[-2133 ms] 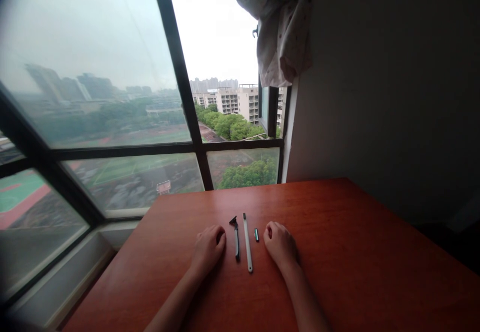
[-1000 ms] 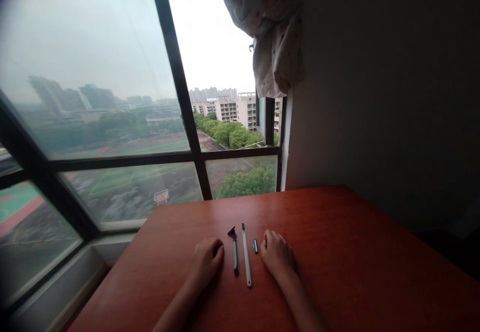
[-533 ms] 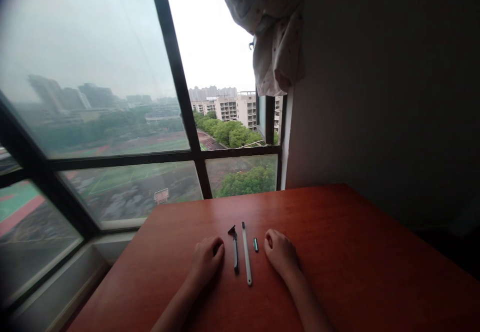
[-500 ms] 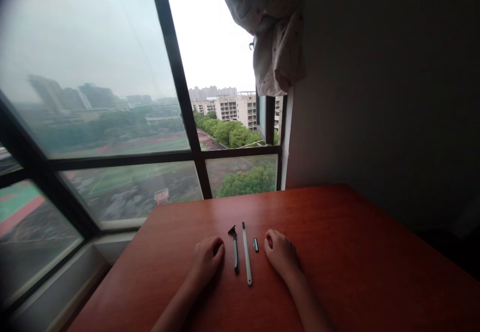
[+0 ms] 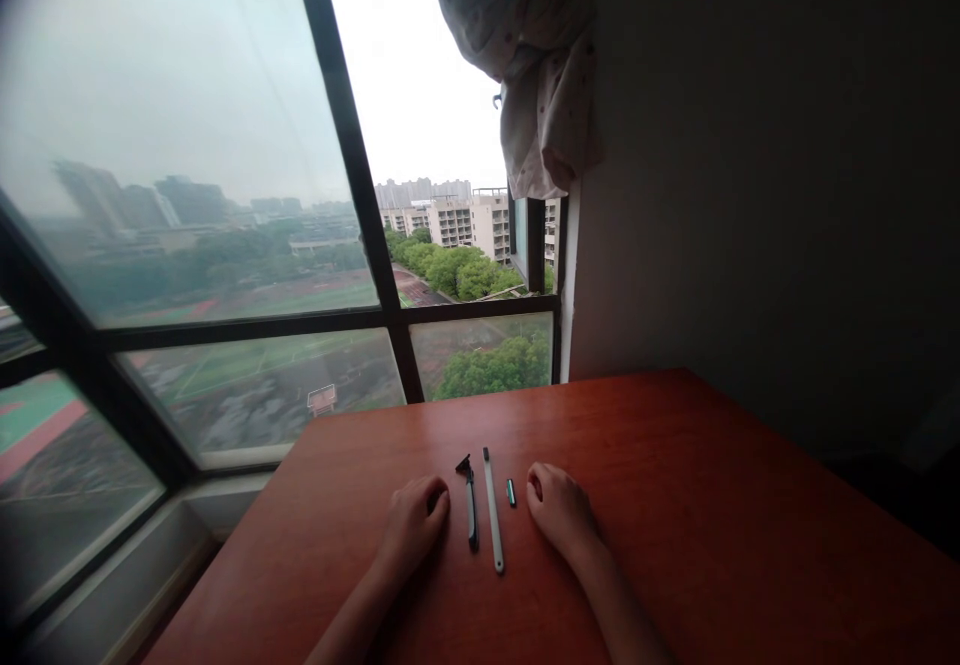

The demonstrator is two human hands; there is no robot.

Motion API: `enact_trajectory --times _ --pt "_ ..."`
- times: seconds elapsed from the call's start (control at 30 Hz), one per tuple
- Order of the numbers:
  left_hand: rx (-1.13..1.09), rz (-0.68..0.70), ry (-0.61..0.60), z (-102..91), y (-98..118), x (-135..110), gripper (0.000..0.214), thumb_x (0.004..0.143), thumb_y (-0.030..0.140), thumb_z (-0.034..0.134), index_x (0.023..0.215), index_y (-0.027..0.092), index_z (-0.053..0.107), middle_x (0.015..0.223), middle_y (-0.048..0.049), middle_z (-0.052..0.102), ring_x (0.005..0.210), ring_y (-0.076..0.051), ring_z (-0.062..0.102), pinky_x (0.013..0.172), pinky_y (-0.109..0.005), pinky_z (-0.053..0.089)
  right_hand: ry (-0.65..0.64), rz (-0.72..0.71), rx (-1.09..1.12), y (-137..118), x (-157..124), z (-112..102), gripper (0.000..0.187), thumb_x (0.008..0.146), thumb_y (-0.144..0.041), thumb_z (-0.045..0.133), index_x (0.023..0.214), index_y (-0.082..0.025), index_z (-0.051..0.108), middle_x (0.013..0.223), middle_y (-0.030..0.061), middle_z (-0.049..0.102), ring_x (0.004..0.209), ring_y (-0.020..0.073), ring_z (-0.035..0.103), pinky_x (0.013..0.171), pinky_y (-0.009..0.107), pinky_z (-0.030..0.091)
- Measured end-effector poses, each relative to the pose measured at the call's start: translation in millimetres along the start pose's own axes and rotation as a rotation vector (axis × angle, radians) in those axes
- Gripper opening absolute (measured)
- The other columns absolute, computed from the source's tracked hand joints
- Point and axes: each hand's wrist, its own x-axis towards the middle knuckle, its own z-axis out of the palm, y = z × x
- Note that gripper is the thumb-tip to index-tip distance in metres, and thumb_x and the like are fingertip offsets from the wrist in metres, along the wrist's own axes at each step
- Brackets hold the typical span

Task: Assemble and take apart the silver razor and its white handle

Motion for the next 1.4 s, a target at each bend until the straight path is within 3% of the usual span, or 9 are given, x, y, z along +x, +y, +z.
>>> enact_trajectory --times 1.4 --pt "-0.018 0.029 0.010 0.7 -0.5 -1.9 0.016 0.087 0.021 0.049 0.078 0.020 0.062 0.083 -0.0034 0.067 0.080 -0.020 0.059 0.071 -0.028 0.034 -0.013 0.002 0.032 6.0 0.7 1.6 0.012 0.083 -0.015 0.051 0.077 -0.021 0.061 0.080 0.0015 0.067 0.073 0.0156 0.060 0.064 0.023 0.035"
